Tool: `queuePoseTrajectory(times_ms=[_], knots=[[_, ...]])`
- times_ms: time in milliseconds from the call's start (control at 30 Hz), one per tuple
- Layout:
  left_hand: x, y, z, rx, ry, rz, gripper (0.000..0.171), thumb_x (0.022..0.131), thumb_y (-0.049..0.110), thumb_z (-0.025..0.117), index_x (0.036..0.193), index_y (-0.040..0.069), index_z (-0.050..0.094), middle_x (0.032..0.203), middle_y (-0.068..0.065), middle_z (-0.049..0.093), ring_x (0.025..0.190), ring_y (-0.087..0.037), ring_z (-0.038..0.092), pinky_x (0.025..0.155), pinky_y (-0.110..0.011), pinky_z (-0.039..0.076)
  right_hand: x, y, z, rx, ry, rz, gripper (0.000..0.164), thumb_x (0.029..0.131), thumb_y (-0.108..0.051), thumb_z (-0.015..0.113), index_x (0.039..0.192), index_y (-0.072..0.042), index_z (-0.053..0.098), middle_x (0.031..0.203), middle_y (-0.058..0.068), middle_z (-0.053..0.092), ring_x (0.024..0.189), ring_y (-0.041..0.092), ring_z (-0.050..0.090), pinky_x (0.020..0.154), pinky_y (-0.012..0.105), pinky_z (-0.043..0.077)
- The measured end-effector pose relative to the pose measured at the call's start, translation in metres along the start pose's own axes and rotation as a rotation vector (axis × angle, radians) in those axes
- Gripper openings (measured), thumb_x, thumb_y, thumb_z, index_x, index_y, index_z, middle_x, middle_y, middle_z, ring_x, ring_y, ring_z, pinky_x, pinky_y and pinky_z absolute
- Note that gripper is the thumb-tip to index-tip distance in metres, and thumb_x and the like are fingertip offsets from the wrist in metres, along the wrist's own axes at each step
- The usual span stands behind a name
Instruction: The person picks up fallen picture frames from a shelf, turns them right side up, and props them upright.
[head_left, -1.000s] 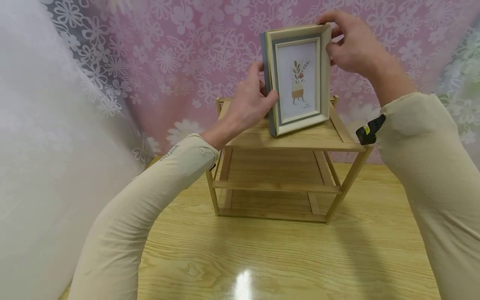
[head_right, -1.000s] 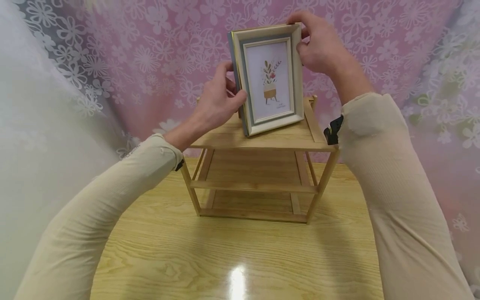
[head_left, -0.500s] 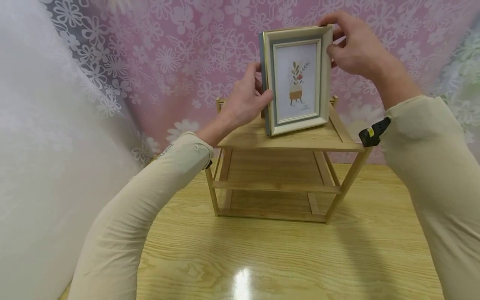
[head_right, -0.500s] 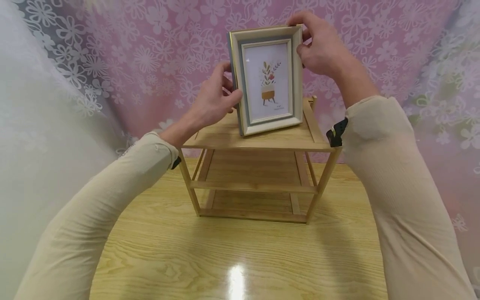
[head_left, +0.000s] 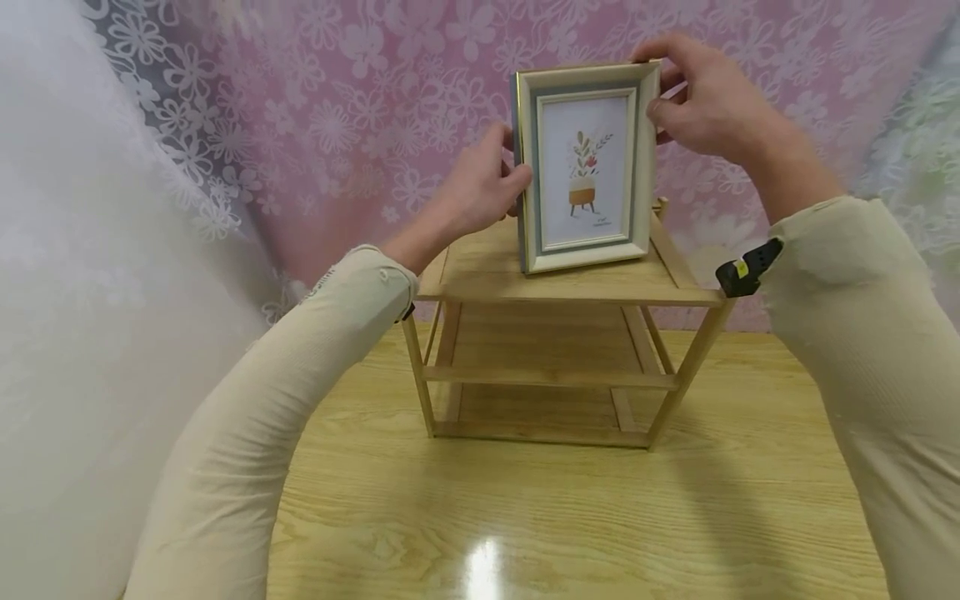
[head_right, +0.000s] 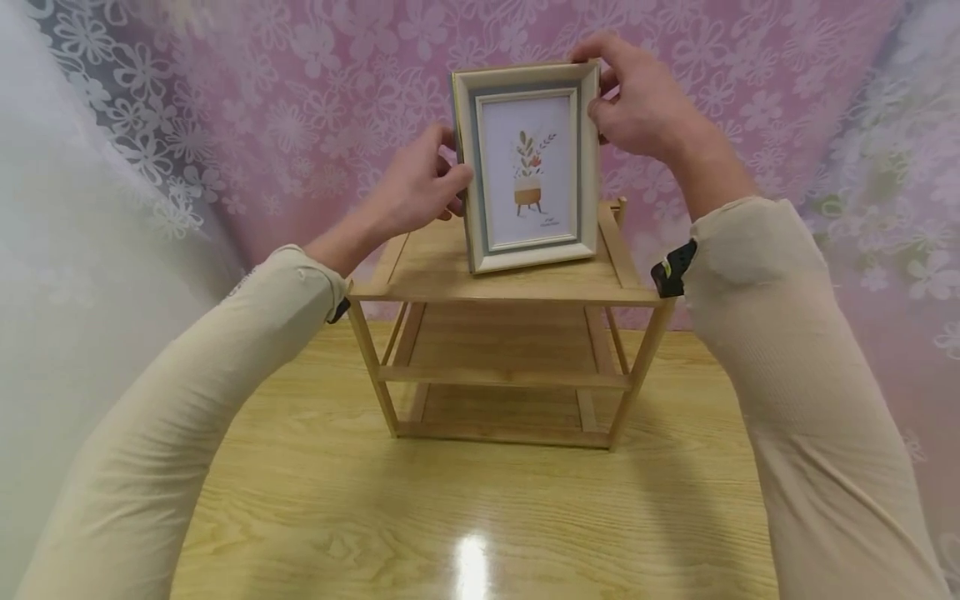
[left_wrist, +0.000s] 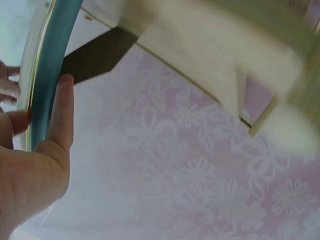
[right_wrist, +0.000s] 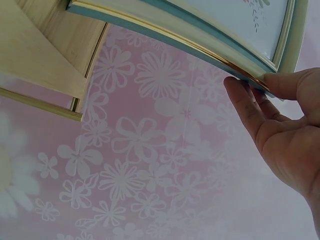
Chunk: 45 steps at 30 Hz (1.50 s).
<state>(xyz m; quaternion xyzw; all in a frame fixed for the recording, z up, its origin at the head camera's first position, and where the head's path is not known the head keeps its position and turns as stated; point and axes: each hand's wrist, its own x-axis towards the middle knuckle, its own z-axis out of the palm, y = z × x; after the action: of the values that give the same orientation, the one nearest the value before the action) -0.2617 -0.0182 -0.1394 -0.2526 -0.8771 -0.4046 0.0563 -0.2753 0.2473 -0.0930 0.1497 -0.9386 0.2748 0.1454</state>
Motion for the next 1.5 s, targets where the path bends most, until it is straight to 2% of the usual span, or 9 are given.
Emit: queuePoseTrajectory(times_ms=[133,333,667,900,1067,1167,1500], knots=[[0.002,0.005,-0.008,0.029,-0.041,-0.045,0.033,0.103,0.019,0.045,0.132,0.004,0.038,0.102,-0.012,0.065,0.083,-0.021,0.069,0.070,-0.026,0.054,0.001,0.000,0.001,0.006,-0.009,-0.006,0.055,0.104,-0.016,0.043,0.153,-0.034,0.029,0.142,0.021,0.041,0.119,0.045,0.052,0.101,0.057,0.042],[0.005,0.008,-0.014,0.013,-0.086,-0.096,0.034,0.102,0.017,0.049,0.131,0.004,0.038,0.105,-0.012,0.064,0.086,-0.022,0.068,0.075,-0.025,0.057,0.000,-0.001,0.000,0.003,-0.008,-0.024,0.055,0.104,-0.016,0.044,0.153,-0.035,0.030,0.140,0.019,0.042,0.117,0.042,0.052,0.101,0.057,0.043],[0.006,0.007,-0.019,-0.013,-0.117,-0.121,0.035,0.102,0.017,0.049,0.133,0.006,0.037,0.107,-0.012,0.062,0.086,-0.022,0.067,0.077,-0.025,0.057,-0.004,-0.001,-0.002,0.035,-0.023,-0.046,0.054,0.104,-0.015,0.044,0.152,-0.037,0.031,0.137,0.018,0.043,0.110,0.033,0.054,0.098,0.052,0.046],[0.006,0.003,-0.022,-0.035,-0.122,-0.121,0.036,0.102,0.017,0.050,0.135,0.008,0.038,0.108,-0.011,0.059,0.087,-0.022,0.066,0.078,-0.026,0.057,-0.007,0.000,-0.003,0.067,-0.030,-0.036,0.055,0.104,-0.016,0.046,0.151,-0.040,0.032,0.132,0.014,0.043,0.106,0.025,0.054,0.093,0.039,0.050],[0.006,0.000,-0.023,-0.055,-0.132,-0.111,0.037,0.102,0.016,0.050,0.136,0.009,0.038,0.107,-0.012,0.060,0.087,-0.023,0.066,0.078,-0.027,0.057,-0.011,0.002,-0.005,0.104,-0.038,-0.058,0.054,0.104,-0.014,0.047,0.151,-0.036,0.034,0.123,0.008,0.045,0.101,0.019,0.055,0.079,0.018,0.053],[0.008,0.000,-0.022,-0.055,-0.146,-0.097,0.037,0.101,0.015,0.050,0.136,0.009,0.039,0.105,-0.012,0.062,0.087,-0.023,0.066,0.078,-0.027,0.057,-0.014,0.006,-0.006,0.130,-0.044,-0.066,0.053,0.103,-0.013,0.048,0.151,-0.033,0.035,0.119,0.007,0.045,0.096,0.015,0.056,0.071,0.010,0.051],[0.008,-0.003,-0.023,-0.052,-0.138,-0.088,0.036,0.102,0.016,0.050,0.136,0.008,0.039,0.105,-0.012,0.062,0.087,-0.023,0.066,0.078,-0.027,0.057,-0.017,0.005,-0.007,0.165,-0.047,-0.085,0.054,0.103,-0.012,0.049,0.152,-0.031,0.035,0.115,0.006,0.043,0.093,0.010,0.056,0.071,0.008,0.049]])
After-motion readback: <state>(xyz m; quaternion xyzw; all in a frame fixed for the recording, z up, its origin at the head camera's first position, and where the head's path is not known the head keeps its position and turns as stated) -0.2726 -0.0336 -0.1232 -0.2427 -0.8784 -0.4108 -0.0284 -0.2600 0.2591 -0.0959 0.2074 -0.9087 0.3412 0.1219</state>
